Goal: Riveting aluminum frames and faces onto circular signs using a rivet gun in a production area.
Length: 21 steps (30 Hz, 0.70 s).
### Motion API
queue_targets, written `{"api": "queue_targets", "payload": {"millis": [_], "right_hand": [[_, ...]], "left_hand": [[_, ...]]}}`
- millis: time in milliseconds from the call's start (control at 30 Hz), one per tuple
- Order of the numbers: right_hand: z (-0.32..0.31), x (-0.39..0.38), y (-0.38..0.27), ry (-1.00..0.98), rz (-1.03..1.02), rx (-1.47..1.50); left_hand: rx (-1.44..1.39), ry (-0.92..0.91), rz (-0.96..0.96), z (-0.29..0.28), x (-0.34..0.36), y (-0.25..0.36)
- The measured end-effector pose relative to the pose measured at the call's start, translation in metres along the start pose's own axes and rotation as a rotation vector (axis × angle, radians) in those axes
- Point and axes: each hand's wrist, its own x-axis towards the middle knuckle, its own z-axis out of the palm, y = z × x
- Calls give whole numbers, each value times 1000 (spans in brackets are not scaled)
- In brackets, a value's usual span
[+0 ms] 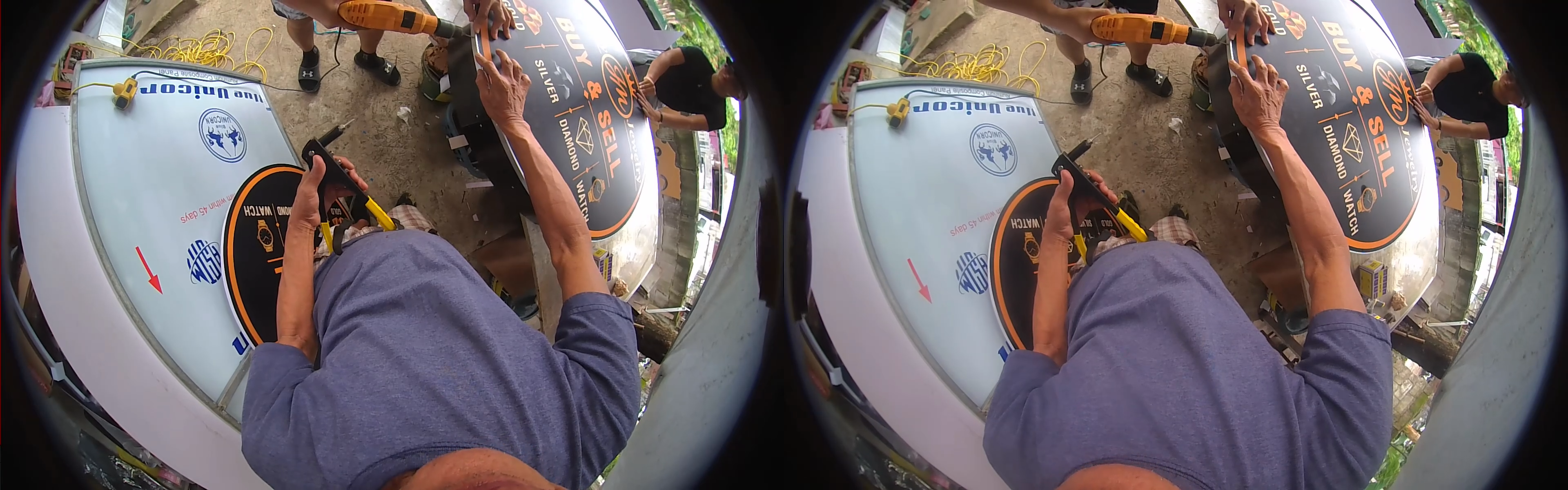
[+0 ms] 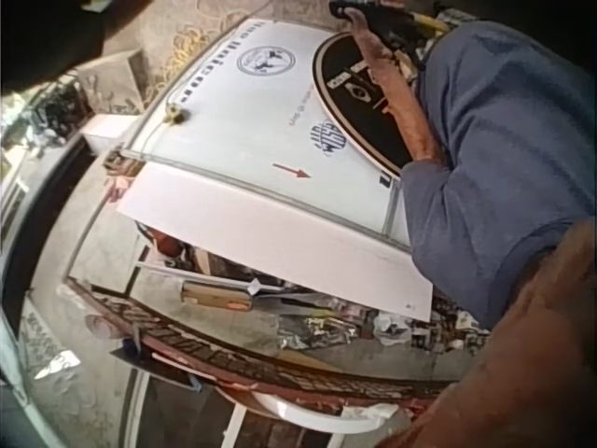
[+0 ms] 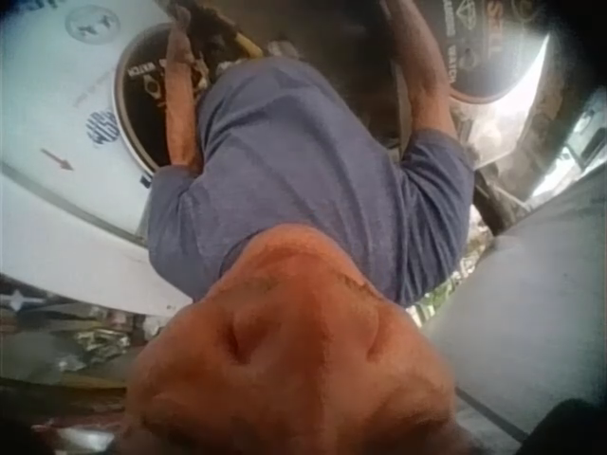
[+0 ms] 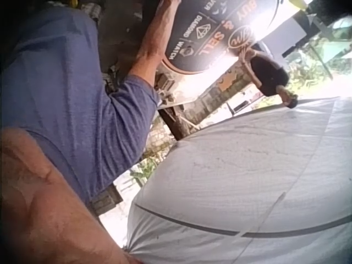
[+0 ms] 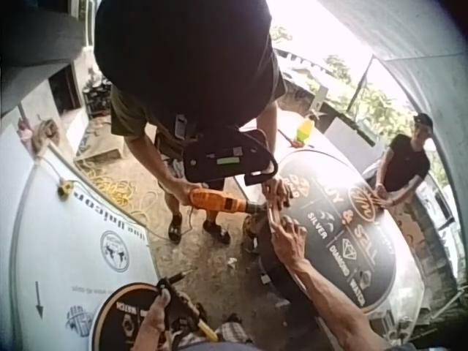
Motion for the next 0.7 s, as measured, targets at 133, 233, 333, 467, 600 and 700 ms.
{"api": "queue_targets", "payload": {"millis": [133, 233, 333, 467, 600, 700], "right_hand": [[2, 7, 1, -2, 1, 8], [7, 5, 4, 6, 4, 39], [8, 5, 4, -2, 5, 30], [9, 5, 5, 4, -4, 41], [7, 6, 4, -5, 4, 45], [8, 6, 5, 1, 1, 38]], "left_hand": [[8, -4, 13, 0, 7, 1], [12, -6, 11, -1, 8, 0], [11, -11, 8, -2, 8, 0], [13, -1, 4, -2, 8, -1], [0, -15, 2, -2, 9, -1], [3, -15, -3, -1, 10, -2]]}}
